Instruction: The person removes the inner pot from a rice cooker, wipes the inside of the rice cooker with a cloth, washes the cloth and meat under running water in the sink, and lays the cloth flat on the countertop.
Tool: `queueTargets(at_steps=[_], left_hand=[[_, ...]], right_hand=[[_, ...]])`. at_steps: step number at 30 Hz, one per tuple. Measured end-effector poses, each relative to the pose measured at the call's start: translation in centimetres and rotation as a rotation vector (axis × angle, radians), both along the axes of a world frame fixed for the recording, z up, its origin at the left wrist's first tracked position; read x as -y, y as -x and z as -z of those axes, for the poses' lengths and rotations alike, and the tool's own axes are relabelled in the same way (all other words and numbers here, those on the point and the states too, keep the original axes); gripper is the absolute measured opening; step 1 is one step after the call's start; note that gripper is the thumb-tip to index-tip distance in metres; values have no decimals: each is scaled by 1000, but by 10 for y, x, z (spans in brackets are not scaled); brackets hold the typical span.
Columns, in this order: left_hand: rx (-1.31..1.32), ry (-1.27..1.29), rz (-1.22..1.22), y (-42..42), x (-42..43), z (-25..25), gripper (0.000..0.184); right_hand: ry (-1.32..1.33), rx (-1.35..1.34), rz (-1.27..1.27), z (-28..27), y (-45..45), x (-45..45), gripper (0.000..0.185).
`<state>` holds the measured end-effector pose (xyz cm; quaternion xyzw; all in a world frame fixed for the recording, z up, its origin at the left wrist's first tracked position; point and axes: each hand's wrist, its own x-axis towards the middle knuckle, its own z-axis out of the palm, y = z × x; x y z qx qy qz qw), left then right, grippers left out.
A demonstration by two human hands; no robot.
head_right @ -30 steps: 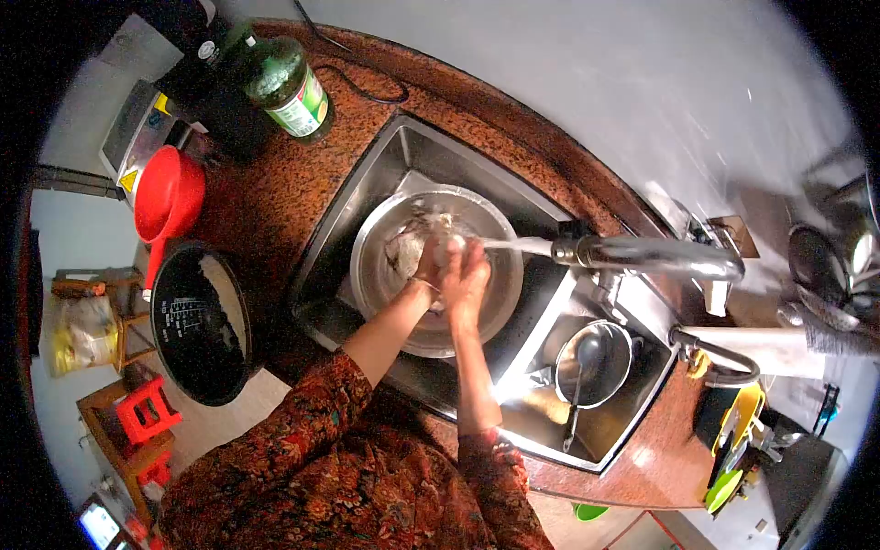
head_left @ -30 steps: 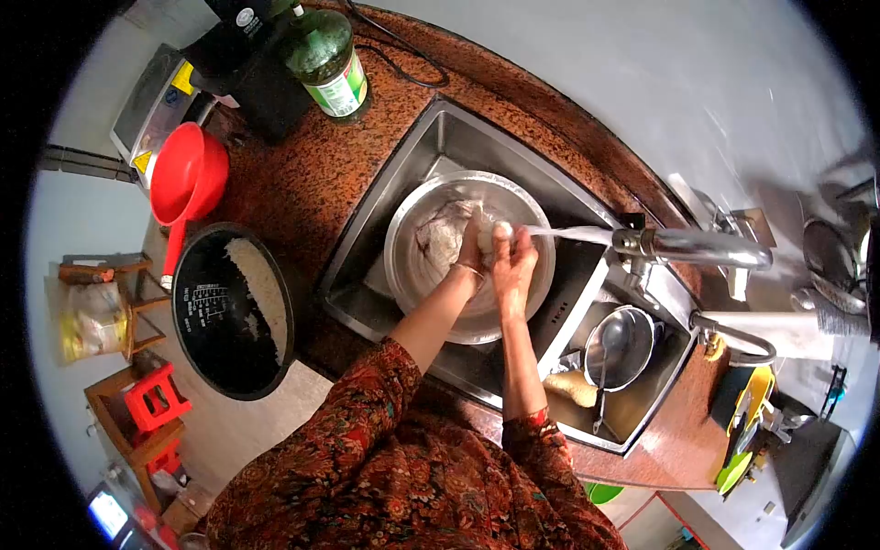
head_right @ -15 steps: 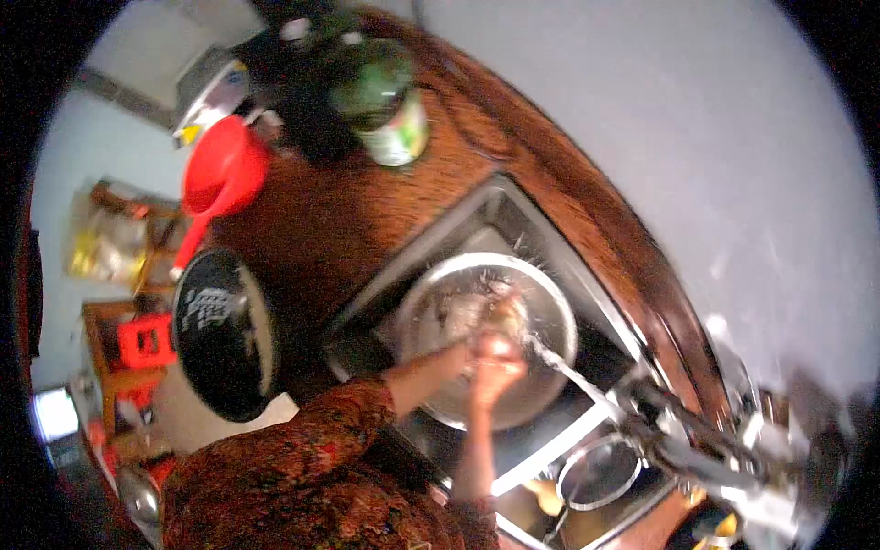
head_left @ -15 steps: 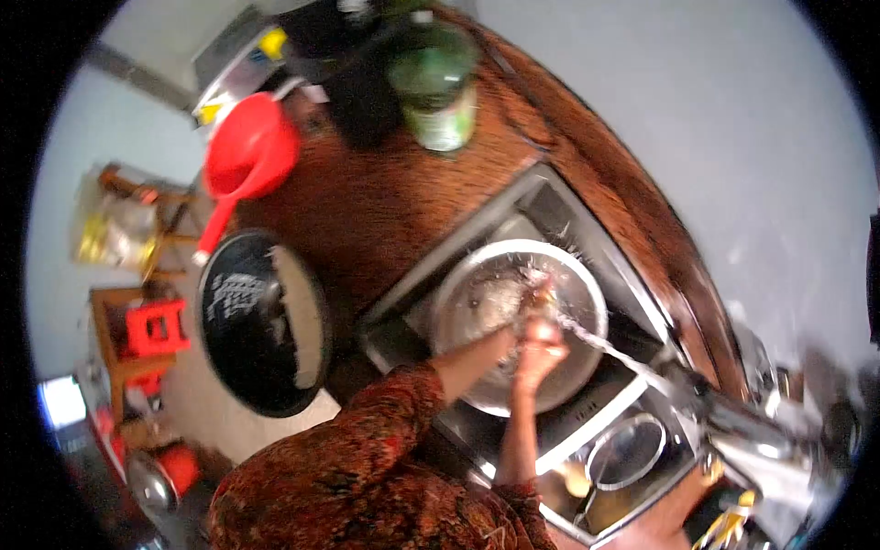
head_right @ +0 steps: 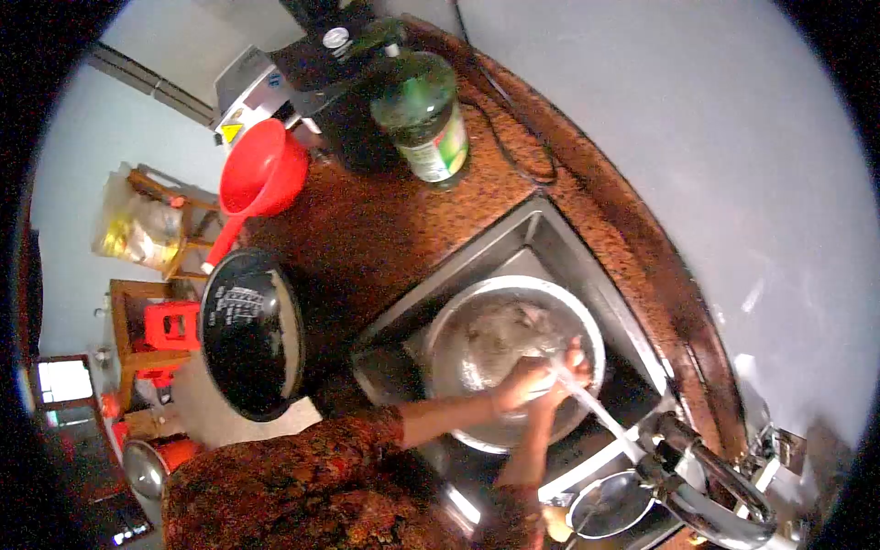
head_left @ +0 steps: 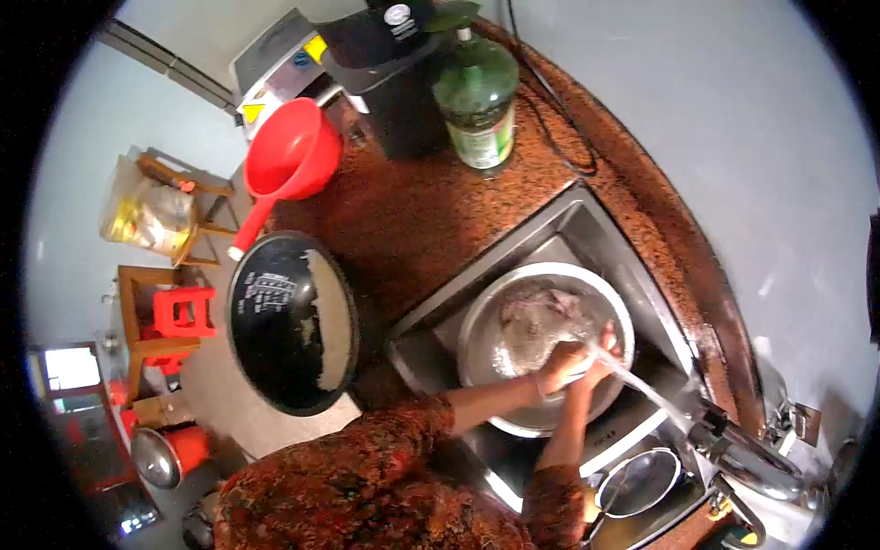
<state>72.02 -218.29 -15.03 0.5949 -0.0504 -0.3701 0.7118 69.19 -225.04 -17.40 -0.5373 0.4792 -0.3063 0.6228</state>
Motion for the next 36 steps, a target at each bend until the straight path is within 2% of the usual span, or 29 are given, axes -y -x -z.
queueTargets(at_steps=[1,2,3,5,6,8,9,10,11,12,14,15,16,17,18,19,20,23,24,25,26,27,29,30,32,33,34,35,36], left_hand=[[-39,-87,9,-12,-2,7,41],[-81,-171,21,-25,-5,14,43],[-103,-210,32,-38,-4,30,43],[-123,-244,-11,-40,6,56,42],[-120,-238,-64,-30,15,65,40],[89,-91,-97,-1,-11,-21,32],[-130,65,-71,-2,-15,-24,34],[-359,192,-57,0,-19,-24,36],[-436,85,-43,-15,-18,-25,32],[-512,-41,-15,-35,-17,-24,28],[781,-246,117,-73,-8,28,42],[362,-89,84,-58,-5,20,33],[-50,45,-38,-42,-2,11,26],[-267,238,-207,-21,2,-1,21],[-334,-319,270,-33,-9,-45,16],[-400,216,49,-7,-20,-31,20],[-75,117,16,-2,-11,34,24],[-477,57,-115,-48,-13,-32,40],[-169,-138,47,-62,-5,-6,39],[-361,18,-4,-52,-7,-6,37],[-558,158,-63,-42,-8,-8,34],[-326,120,-172,-26,-6,-44,31],[-229,-198,88,-9,-12,-60,23],[-225,-175,84,-11,-10,-42,30],[-216,-128,75,-16,-6,-7,44],[-242,-133,50,-32,-2,-3,43],[-268,-137,23,-48,2,-2,42],[-88,-208,45,-46,8,8,36],[91,-293,55,-44,14,18,30]], right_hand=[[6,93,0,-19,-2,-19,22],[175,-151,161,-53,-17,-45,26],[247,-125,91,-83,-25,-73,32],[343,-164,60,-90,-29,-72,33],[57,-184,178,-63,-28,-49,24],[-141,179,201,-18,-16,-13,18],[-11,-44,-27,-41,-15,0,17],[-96,-7,94,-55,-23,-15,19],[-173,38,223,-70,-32,-29,23],[-42,-246,152,-79,-23,-50,24],[316,-73,161,-54,-24,-92,29],[305,-259,37,-102,-29,-75,30],[611,-417,-30,-73,-26,-48,33],[523,-393,26,-62,-25,-31,35],[438,-364,86,-50,-25,-15,37],[-42,-139,263,-54,-27,-7,39],[-33,-138,229,-57,-26,-14,38],[33,-141,211,-74,-20,-68,41],[287,-157,100,-94,-27,-92,36],[339,-140,105,-75,-26,-85,35],[356,-114,107,-27,-18,-58,29],[216,-214,115,-26,-23,-24,28],[25,-330,108,-57,-23,1,31],[44,-329,96,-75,-23,-4,34],[-59,-9,278,-71,-26,-35,31],[137,-80,196,-101,-29,-60,26],[271,-41,221,-93,-33,-72,26],[406,-6,242,-80,-31,-77,26],[194,-319,39,-67,-15,-53,24]])
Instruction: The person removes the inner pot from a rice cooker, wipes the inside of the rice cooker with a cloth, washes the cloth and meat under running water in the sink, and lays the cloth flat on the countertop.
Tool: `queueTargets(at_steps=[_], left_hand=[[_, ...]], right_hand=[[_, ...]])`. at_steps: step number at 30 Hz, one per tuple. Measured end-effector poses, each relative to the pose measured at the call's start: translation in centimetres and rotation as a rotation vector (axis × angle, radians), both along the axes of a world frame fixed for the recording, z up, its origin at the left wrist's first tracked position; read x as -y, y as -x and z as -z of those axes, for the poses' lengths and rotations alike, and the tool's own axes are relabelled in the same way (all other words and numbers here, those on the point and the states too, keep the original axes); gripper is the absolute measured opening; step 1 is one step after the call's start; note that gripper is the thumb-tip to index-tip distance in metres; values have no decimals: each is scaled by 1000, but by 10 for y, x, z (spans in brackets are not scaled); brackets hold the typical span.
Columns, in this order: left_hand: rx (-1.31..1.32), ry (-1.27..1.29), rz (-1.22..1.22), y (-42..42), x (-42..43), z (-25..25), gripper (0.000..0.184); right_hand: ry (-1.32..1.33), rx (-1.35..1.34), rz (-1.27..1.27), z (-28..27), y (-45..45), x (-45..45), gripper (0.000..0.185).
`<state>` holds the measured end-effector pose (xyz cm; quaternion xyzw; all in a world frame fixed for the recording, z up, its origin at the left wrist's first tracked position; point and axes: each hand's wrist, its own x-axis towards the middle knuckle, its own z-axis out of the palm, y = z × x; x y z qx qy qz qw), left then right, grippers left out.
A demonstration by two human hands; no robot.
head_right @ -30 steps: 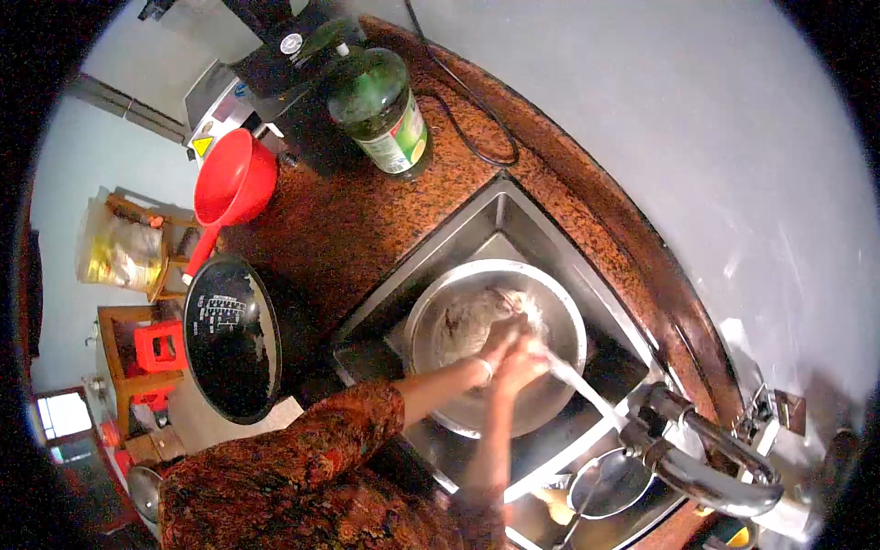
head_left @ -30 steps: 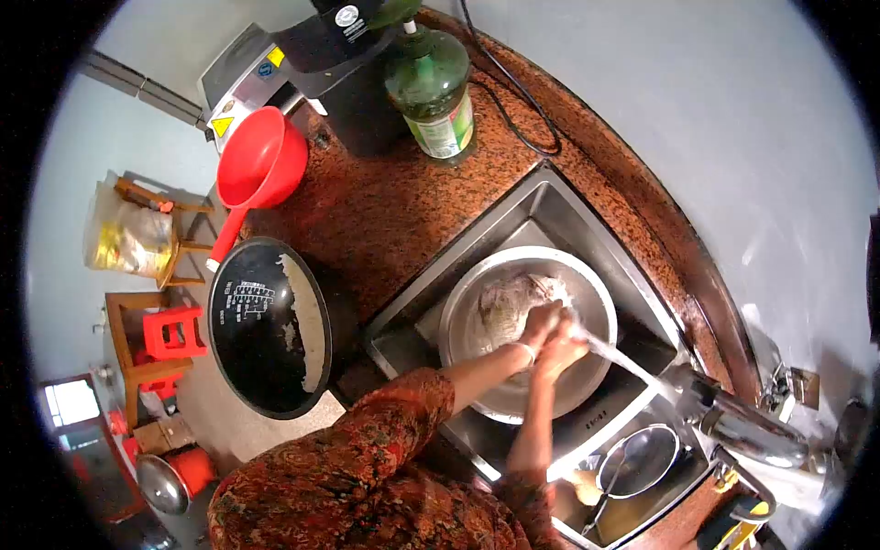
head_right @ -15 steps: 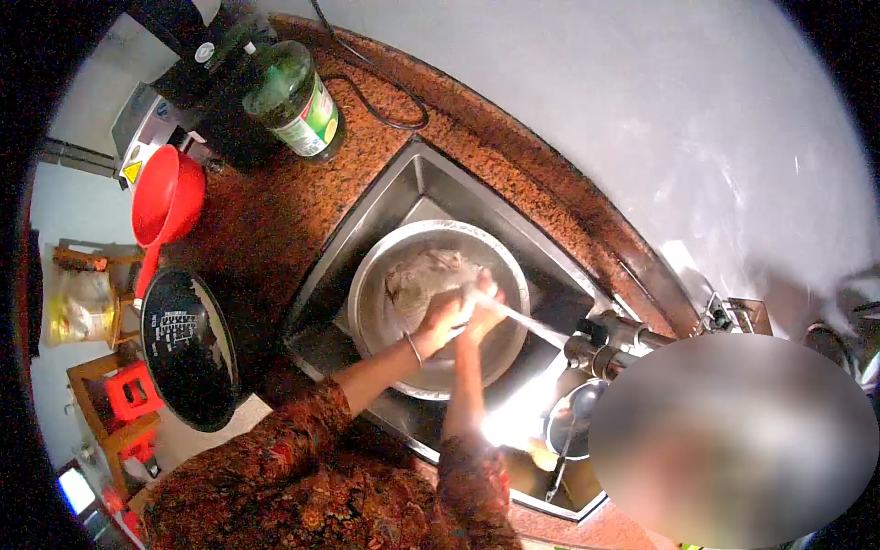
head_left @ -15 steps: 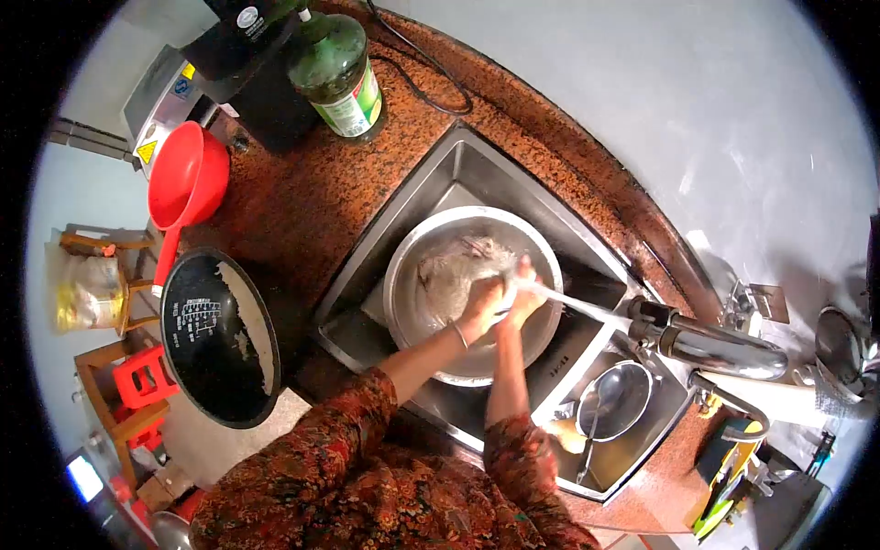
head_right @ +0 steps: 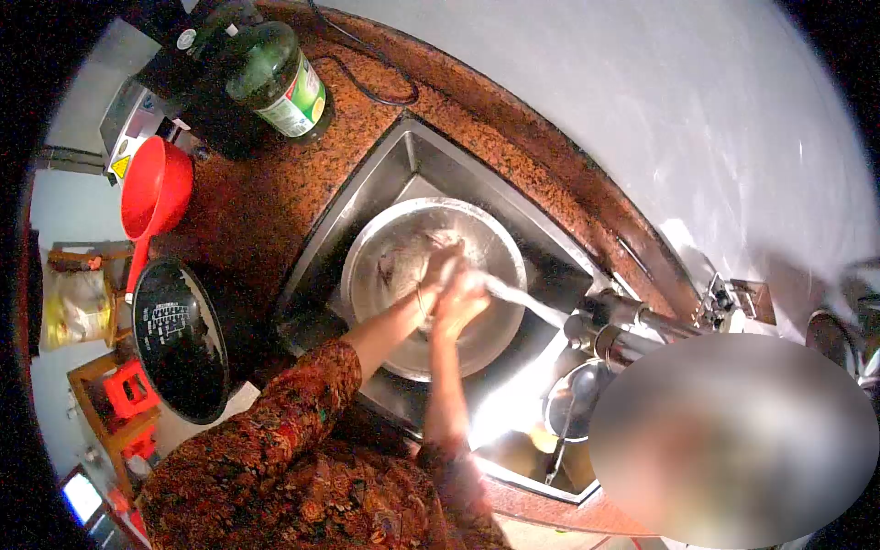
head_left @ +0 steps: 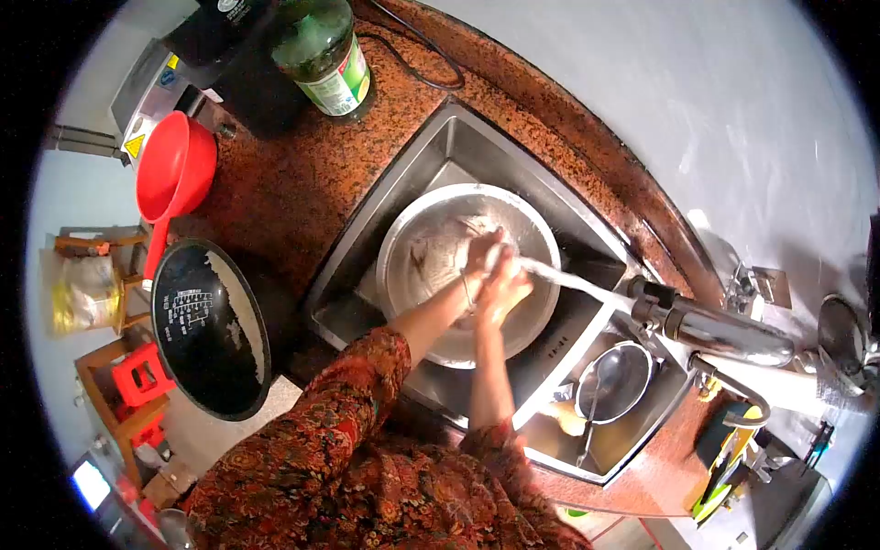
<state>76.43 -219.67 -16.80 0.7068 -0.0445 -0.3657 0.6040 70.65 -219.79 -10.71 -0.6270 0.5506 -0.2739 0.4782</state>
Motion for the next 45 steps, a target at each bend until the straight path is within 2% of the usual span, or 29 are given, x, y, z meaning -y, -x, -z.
queueTargets(at_steps=[1,2,4,6,7,8,9,10,11,13,14,17,19,21,25,26,27,28,29,30,31,32,33,34,36,40,41,43,45], left_hand=[[-60,120,-131,16,0,-2,24],[-513,289,-183,20,-8,-31,14],[-510,386,142,15,-40,-57,20],[-608,359,193,-16,-29,-55,30],[-531,352,243,-24,-27,-59,35],[-452,345,289,-32,-25,-64,40],[-340,331,363,-35,-26,-83,44],[-224,315,429,-37,-27,-102,50],[-385,459,413,-33,-29,-125,60],[-348,611,371,-28,-32,-123,67],[-302,615,354,-33,-37,-127,68],[-167,604,290,-47,-54,-135,58],[-122,556,316,-50,-60,-122,44],[-107,502,294,-46,-66,-99,30],[-547,785,29,-36,-57,-85,16],[-704,664,-124,-35,-51,-60,23],[-678,378,-295,-21,-30,-135,24],[-755,799,-81,-17,-33,-74,26],[-733,829,-47,-6,-30,-70,26],[-710,859,-14,6,-29,-57,26],[-547,506,-18,15,-37,-63,26],[-439,146,13,24,-43,-78,25],[-326,77,87,26,-38,-92,24],[-525,174,2,17,-39,-32,27],[-731,335,-97,0,-34,-75,35],[-709,338,-177,-17,-37,1,40],[-664,362,-103,1,-40,-12,39],[-202,-23,233,25,-41,-59,32],[-467,124,-180,25,-29,-64,35]], right_hand=[[-134,242,69,29,0,24,28],[-261,481,156,64,3,48,31],[149,66,-152,167,54,92,29],[243,-304,-430,107,60,86,32],[273,-111,-356,86,62,87,36],[-135,330,-195,33,47,82,45],[-202,383,-122,-48,32,72,51],[-26,384,-296,-56,27,72,54],[151,379,-472,-64,22,73,57],[-286,519,-612,-84,26,65,61],[-473,573,-506,-66,35,67,46],[-186,305,-432,-48,54,91,28],[-262,747,-109,-61,55,88,12],[-337,864,-138,-71,51,89,13],[-155,416,-92,-66,40,44,12],[-1,322,-103,-102,25,17,11],[-69,413,-71,-93,12,-8,17],[222,250,-171,-89,5,-21,27],[526,81,-209,-86,-2,-34,37],[344,-44,-211,-76,-2,-18,41],[-104,-193,-142,-65,-3,13,43],[-118,-147,-8,-59,-8,36,43],[-62,-109,12,-55,-10,31,41],[-6,-73,31,-51,-13,26,40],[137,-34,6,-32,-16,-17,36],[85,-242,2,-17,-13,-23,35],[186,-434,-141,14,-9,4,38],[128,-108,276,73,-16,49,47],[88,-55,158,14,-12,25,52]])
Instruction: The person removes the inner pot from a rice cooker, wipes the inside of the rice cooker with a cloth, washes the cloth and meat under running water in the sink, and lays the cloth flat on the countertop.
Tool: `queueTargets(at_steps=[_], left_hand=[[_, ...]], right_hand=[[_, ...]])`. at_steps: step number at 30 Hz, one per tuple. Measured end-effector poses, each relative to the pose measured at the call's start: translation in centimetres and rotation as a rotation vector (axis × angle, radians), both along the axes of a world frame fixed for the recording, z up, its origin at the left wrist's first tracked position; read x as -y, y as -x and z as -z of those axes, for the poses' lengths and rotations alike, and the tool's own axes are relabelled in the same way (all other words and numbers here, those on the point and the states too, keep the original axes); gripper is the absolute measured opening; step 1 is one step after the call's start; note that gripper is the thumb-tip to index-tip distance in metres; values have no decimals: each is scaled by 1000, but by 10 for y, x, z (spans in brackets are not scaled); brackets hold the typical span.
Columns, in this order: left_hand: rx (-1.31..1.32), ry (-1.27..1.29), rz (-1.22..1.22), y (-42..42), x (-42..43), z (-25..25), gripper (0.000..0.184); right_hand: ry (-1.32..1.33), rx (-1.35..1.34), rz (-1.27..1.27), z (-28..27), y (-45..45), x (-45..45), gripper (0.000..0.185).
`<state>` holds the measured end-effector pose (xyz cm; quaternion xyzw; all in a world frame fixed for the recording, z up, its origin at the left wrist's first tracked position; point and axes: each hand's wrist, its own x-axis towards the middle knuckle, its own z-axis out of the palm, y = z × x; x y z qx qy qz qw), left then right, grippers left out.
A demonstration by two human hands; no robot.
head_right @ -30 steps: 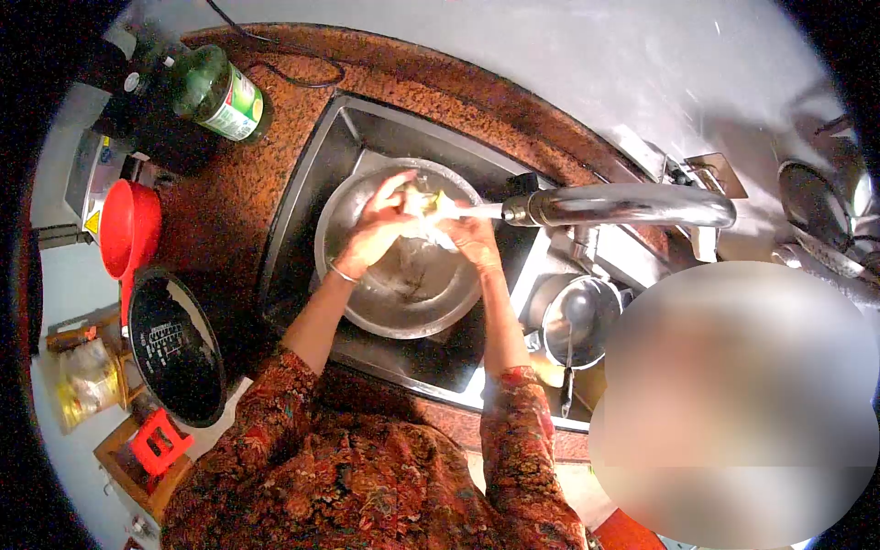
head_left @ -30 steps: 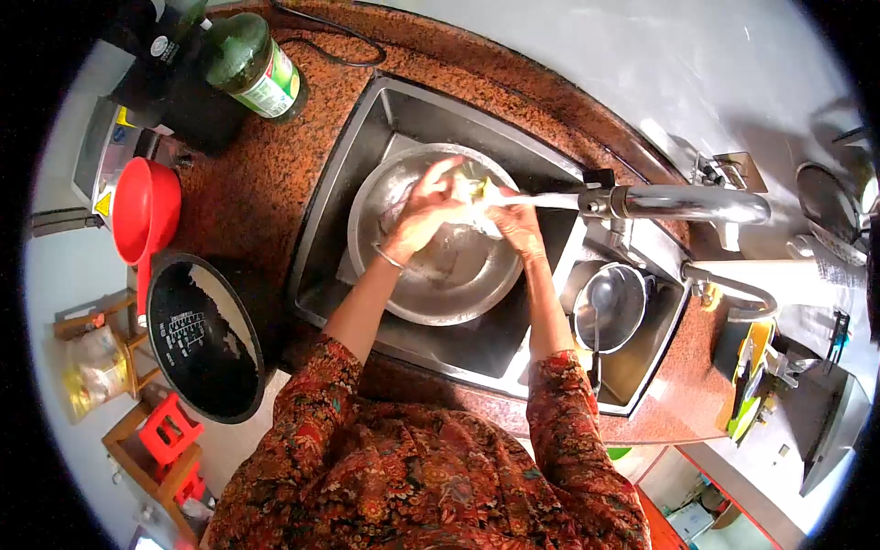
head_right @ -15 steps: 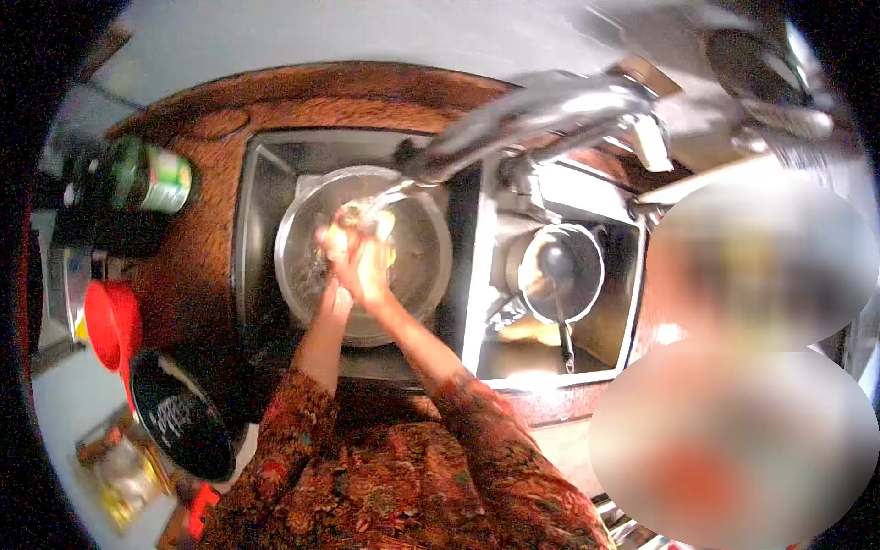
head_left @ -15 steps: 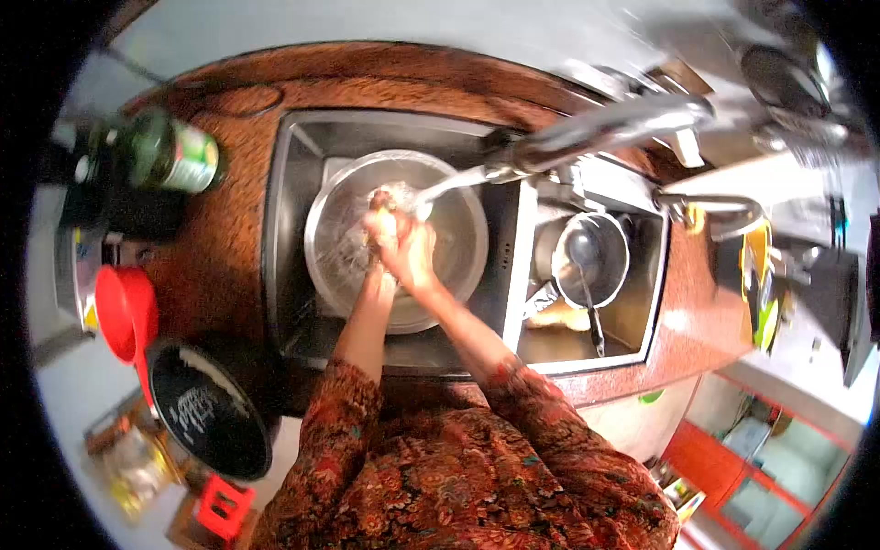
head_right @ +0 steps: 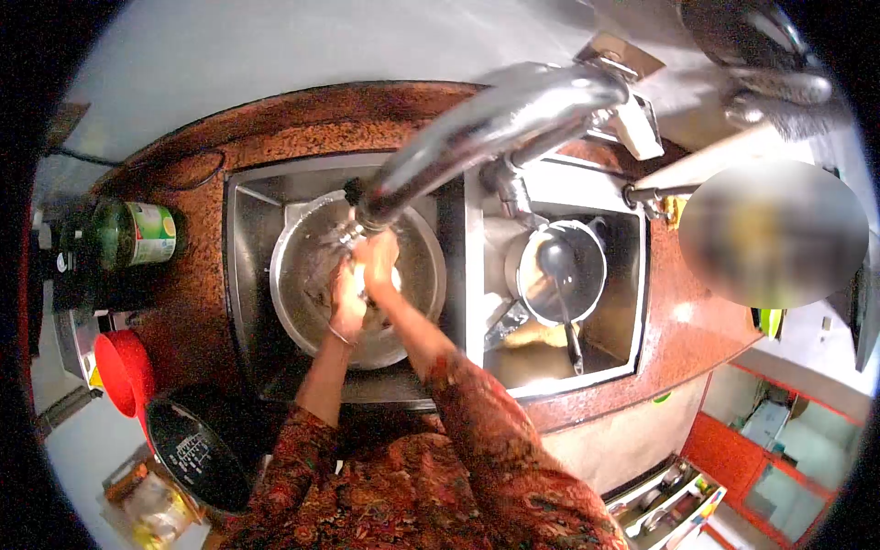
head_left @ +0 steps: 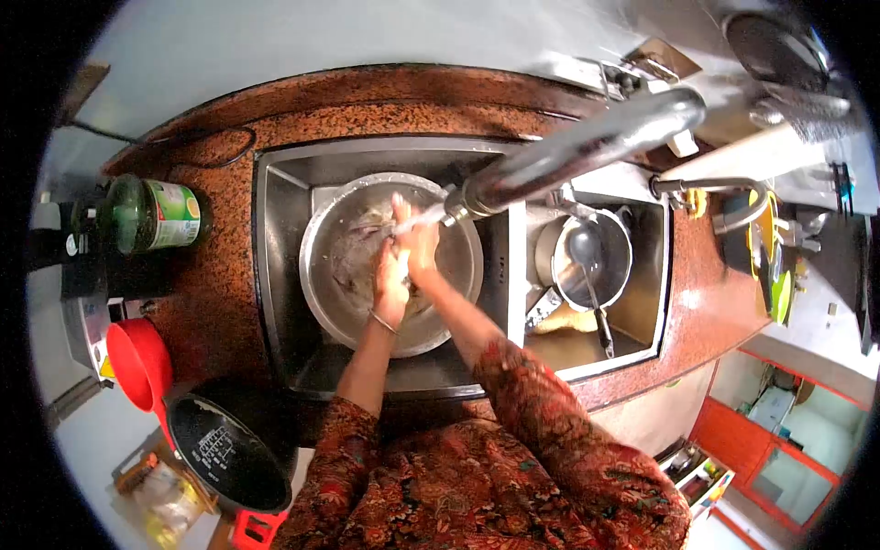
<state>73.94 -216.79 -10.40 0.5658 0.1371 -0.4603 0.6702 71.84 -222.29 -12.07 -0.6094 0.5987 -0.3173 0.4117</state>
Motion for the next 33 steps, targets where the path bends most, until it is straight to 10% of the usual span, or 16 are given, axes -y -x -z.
queueTargets(at_steps=[5,6,8,10,15,17,24,25,26,27,28,30,33], left_hand=[[-207,372,-197,-8,-6,46,33],[-109,204,-28,-4,-9,31,32],[78,-121,346,3,-15,0,30],[145,-103,161,3,-2,-13,26],[23,313,110,-34,-16,61,27],[136,44,173,-5,-11,5,29],[72,294,136,-29,-12,14,32],[126,220,158,-24,-12,10,32],[183,90,189,-14,-12,3,36],[231,-43,224,-4,-12,-5,40],[269,-174,261,6,-12,-11,44],[17,-73,294,0,-13,-17,51],[-273,297,158,-29,3,-22,54]], right_hand=[[-123,56,-145,-41,3,-47,31],[-186,-217,-149,-30,7,-21,28],[-325,130,26,-45,7,23,32],[-11,14,-18,2,10,-6,57],[302,-74,22,-39,-5,-59,52],[-392,117,36,-46,-4,-4,50],[289,195,-80,-74,0,-72,46],[45,90,-83,-71,6,-61,46],[-201,-12,-81,-61,10,-42,47],[109,-149,-47,24,15,-29,37],[-278,-102,-443,-31,28,8,49],[-578,381,-110,-43,23,3,56],[-439,633,-530,-63,59,5,78]])
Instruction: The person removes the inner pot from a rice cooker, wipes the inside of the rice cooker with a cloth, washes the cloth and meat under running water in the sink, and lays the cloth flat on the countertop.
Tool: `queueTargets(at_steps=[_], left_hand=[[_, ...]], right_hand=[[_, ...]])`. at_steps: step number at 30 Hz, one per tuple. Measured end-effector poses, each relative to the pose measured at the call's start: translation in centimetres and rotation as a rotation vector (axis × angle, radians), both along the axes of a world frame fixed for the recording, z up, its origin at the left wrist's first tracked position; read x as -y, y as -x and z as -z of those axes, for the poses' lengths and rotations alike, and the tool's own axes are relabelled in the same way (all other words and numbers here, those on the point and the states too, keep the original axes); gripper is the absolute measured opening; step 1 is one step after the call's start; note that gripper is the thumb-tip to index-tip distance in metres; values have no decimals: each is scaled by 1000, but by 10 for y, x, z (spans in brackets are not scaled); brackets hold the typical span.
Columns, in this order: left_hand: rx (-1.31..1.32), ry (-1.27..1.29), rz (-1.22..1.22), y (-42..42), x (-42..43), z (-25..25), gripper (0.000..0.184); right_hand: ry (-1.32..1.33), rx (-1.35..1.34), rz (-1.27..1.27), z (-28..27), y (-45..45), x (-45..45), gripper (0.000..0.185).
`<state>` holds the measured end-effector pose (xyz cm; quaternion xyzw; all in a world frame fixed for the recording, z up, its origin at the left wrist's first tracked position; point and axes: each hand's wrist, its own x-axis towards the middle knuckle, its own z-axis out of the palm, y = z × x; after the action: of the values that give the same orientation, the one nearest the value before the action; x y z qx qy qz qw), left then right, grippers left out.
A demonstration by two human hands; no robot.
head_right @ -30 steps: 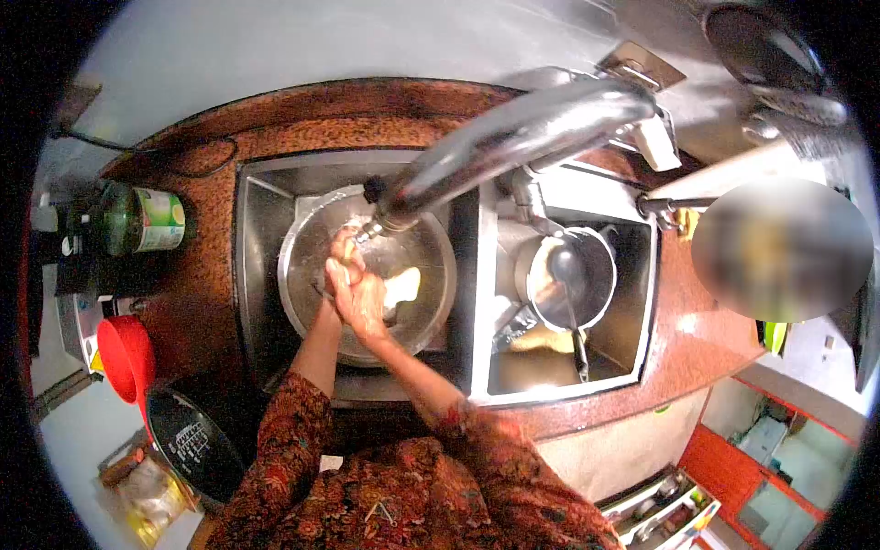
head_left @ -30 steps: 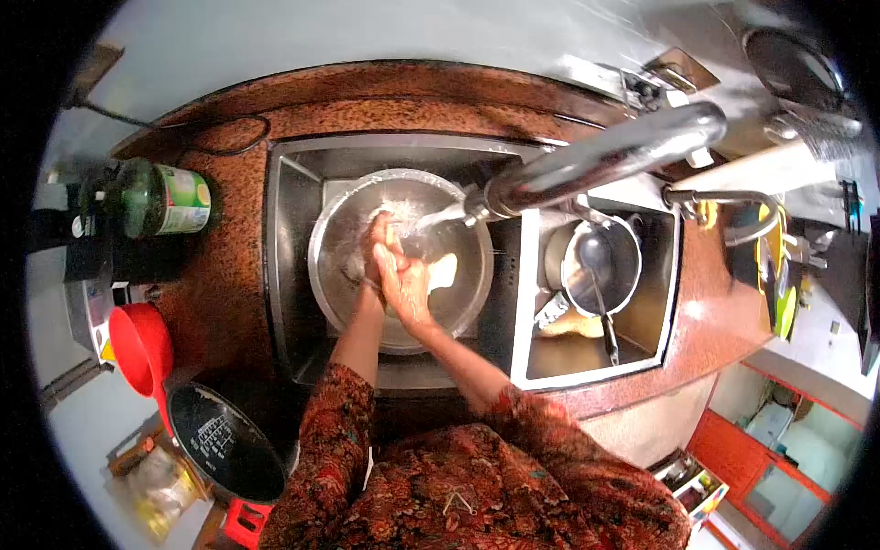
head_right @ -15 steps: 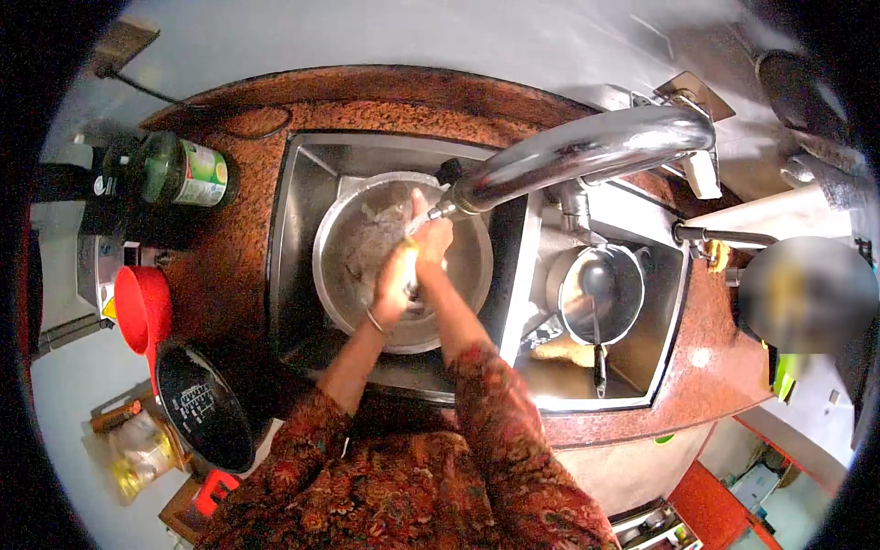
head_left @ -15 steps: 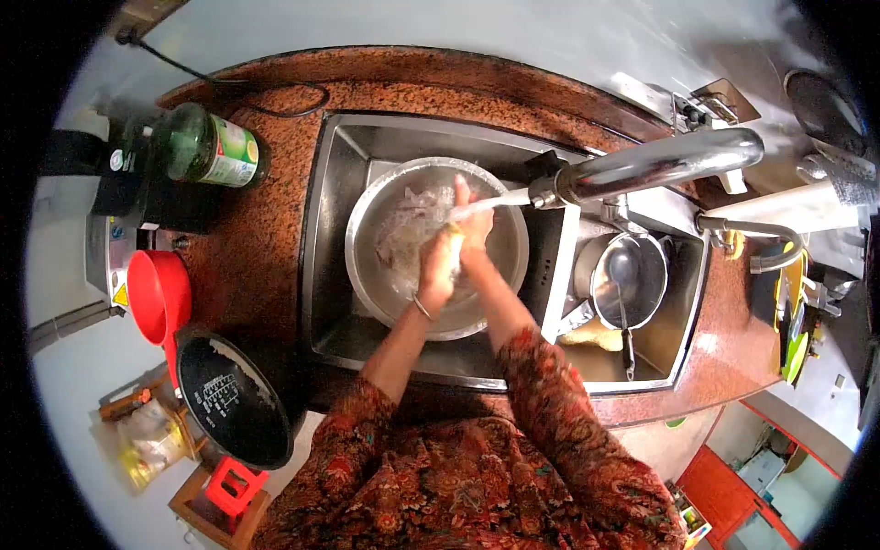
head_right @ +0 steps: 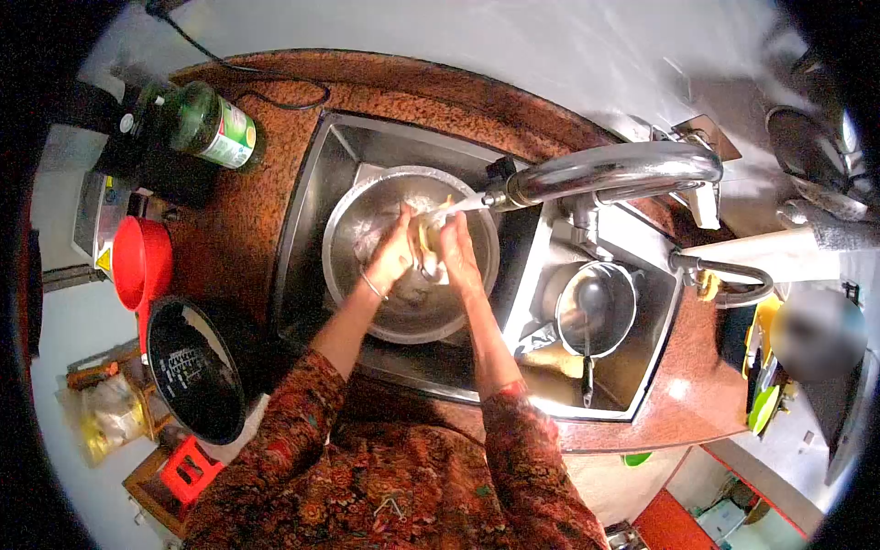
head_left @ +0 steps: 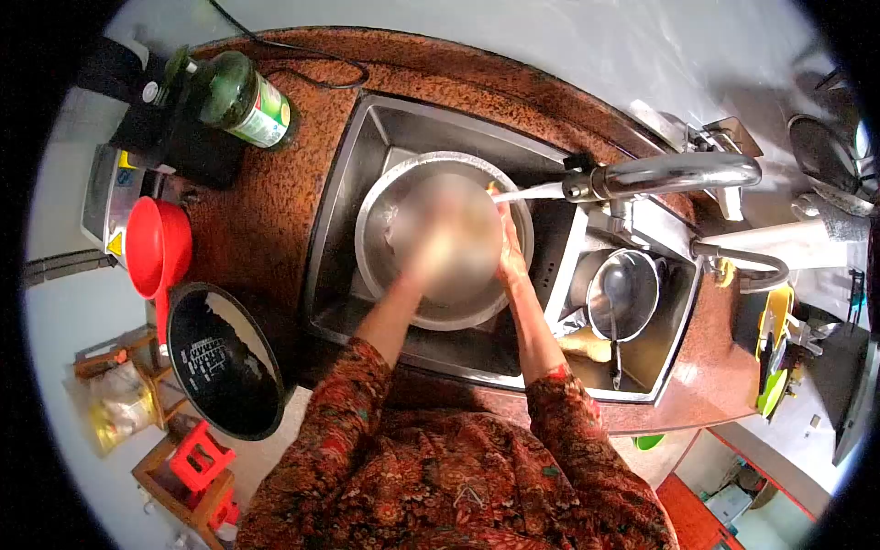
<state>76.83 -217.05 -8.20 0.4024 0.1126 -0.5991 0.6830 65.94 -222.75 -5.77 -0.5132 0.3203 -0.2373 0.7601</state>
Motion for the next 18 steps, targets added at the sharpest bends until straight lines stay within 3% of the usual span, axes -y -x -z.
queueTargets(at_steps=[1,3,4,5,7,8,10,11,12,13,14,16,17,18], left_hand=[[127,227,266,-18,-15,23,48],[159,-25,433,-27,-18,7,44],[27,137,300,-19,-15,-3,41],[70,369,341,-23,-22,0,39],[552,277,302,-32,-46,16,40],[630,90,296,-37,-59,4,51],[214,-92,311,-15,-62,-36,71],[-235,-165,227,-7,-59,-19,77],[-342,-90,120,9,-54,-3,78],[-625,560,38,14,-51,74,74],[-493,503,-12,16,-53,83,70],[-271,411,-97,14,-45,80,64],[-233,399,-110,13,-45,74,63],[-211,397,-115,11,-46,69,61]], right_hand=[[307,-135,-136,-21,1,-1,78],[916,-403,-404,-42,8,-4,81],[1126,-326,-310,-34,7,1,68],[1020,-329,-340,-22,8,14,58],[807,-325,-409,-2,8,39,39],[740,-341,-229,-10,2,37,28],[596,-392,24,-8,-15,37,18],[415,-101,247,-1,-32,22,17],[540,-180,189,2,-39,12,18],[662,-261,133,-3,-41,-2,21],[844,-270,112,-1,-38,-21,22],[916,-555,132,-32,-48,-46,27],[767,-603,69,-39,-47,-48,31],[831,-449,59,-6,-41,-57,34]])
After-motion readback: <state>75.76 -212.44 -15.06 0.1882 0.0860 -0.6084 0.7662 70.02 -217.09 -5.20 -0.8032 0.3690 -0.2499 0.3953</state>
